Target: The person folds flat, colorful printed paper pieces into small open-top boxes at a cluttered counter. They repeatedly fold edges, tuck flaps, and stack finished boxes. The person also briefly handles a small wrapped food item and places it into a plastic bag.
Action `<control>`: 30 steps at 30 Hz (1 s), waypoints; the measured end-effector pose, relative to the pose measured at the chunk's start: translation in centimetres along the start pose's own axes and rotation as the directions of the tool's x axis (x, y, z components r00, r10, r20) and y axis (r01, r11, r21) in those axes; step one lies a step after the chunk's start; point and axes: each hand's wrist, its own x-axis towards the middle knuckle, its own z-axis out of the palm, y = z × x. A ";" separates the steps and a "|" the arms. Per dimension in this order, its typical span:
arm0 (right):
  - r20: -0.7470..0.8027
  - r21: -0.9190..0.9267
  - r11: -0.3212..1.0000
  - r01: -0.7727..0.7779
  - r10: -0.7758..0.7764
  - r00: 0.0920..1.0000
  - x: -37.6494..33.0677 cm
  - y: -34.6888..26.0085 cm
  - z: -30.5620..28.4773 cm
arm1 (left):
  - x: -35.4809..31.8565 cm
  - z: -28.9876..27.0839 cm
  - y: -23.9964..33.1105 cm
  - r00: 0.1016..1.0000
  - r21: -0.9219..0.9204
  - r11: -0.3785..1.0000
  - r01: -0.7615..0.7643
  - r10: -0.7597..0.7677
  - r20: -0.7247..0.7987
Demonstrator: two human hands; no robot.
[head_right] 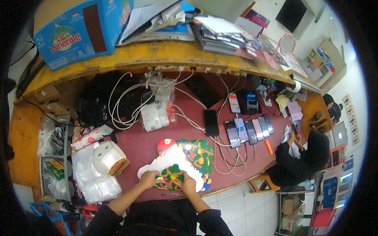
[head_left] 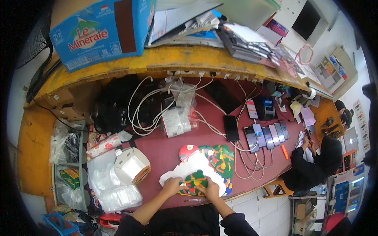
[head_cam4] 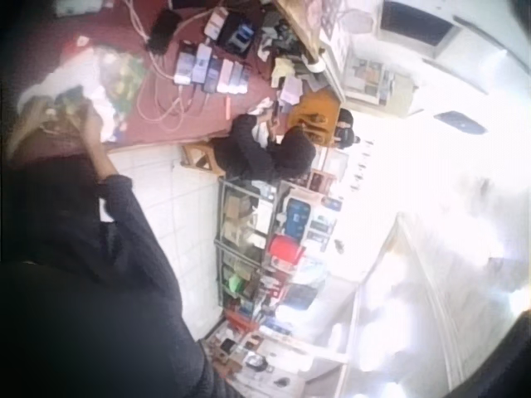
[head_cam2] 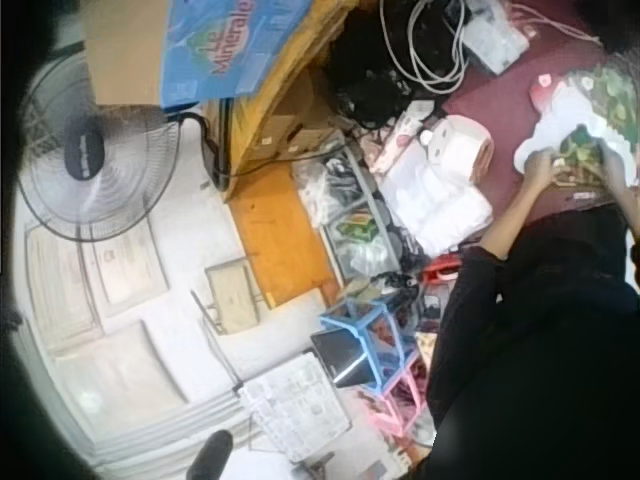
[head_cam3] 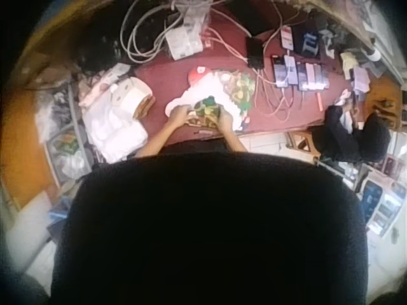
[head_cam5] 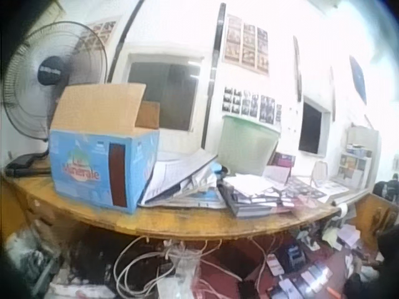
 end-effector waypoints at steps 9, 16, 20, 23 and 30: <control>-0.009 -0.109 0.992 0.063 -0.065 0.998 1.0 -0.3 -0.1 | -0.6 -2.1 2.5 0.999 -0.058 0.998 0.020 -0.018 0.033; -0.350 0.212 0.961 0.176 -0.094 0.932 4.6 -0.1 -8.2 | -2.9 0.0 9.4 0.968 -0.090 0.966 -0.243 0.236 -0.083; -0.208 0.739 0.650 -0.175 0.467 0.859 4.1 1.4 -7.9 | 0.5 1.3 8.3 0.826 0.038 0.830 -0.557 0.548 0.127; -0.280 0.285 0.855 -0.435 0.508 0.815 1.9 3.5 -6.3 | 2.8 1.0 5.6 0.858 0.307 0.818 -0.486 0.513 -0.011; -0.454 -0.275 0.880 -0.387 0.236 0.859 1.3 6.3 -3.7 | 3.2 1.3 3.7 0.890 0.398 0.832 -0.387 0.450 -0.076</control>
